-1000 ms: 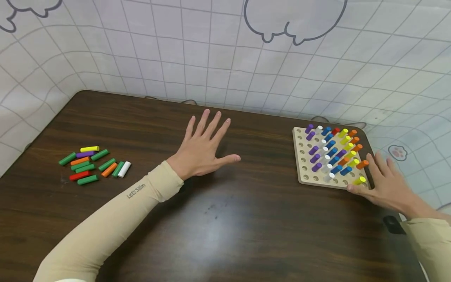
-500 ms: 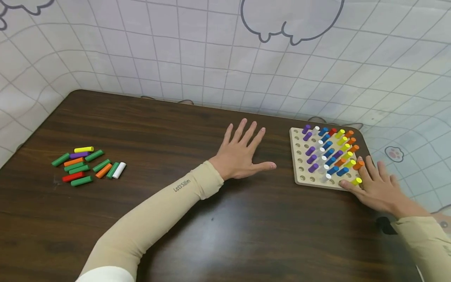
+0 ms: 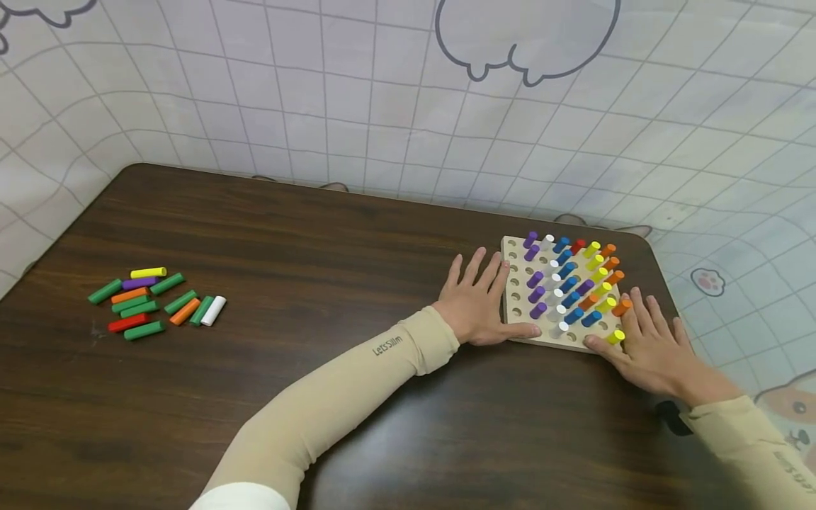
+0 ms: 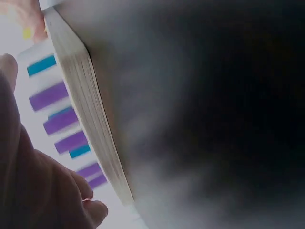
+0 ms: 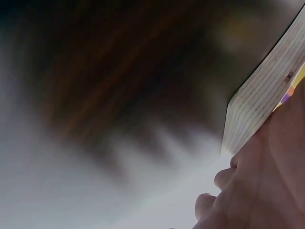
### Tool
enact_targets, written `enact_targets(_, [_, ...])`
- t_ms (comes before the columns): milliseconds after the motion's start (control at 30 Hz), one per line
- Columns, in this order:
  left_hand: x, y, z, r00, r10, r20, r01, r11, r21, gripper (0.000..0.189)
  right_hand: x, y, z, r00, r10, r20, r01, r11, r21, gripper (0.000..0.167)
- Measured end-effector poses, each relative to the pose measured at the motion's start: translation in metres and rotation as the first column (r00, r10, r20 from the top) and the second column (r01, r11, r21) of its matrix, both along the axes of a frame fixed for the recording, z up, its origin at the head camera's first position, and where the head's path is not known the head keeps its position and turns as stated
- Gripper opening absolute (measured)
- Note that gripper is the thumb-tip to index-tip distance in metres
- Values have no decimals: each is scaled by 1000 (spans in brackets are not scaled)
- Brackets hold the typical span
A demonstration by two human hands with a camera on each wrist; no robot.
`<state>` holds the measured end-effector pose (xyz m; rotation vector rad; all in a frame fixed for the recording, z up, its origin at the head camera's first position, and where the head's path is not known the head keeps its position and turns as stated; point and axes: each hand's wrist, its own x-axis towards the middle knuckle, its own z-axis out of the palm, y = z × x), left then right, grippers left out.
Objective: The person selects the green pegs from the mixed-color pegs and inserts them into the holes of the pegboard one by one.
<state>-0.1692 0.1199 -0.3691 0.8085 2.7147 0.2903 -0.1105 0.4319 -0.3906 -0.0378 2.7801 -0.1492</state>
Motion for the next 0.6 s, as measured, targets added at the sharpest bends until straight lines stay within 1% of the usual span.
enact_targets(100, [5, 4, -2, 1000, -1, 10, 2, 1000, -25, 109, 3, -10, 1, 1000, -12, 9, 12, 1000, -11, 117])
enact_targets(300, [11, 4, -3, 999, -14, -32, 12, 998, -68, 113, 8, -28, 5, 1000, -24, 12, 24, 1000, -20, 120])
enact_targets(367, [13, 3, -2, 999, -16, -34, 13, 997, -77, 114, 9, -33, 5, 1000, -25, 12, 26, 999, -25, 120])
enact_targets(533, [14, -3, -3, 999, 3, -53, -8, 996, -94, 117, 11, -42, 4, 1000, -23, 6, 23, 999, -33, 120])
enact_targets(600, [12, -5, -5, 999, 14, -48, -18, 995, -94, 118, 13, -45, 3, 1000, -20, -1, 20, 999, -38, 119])
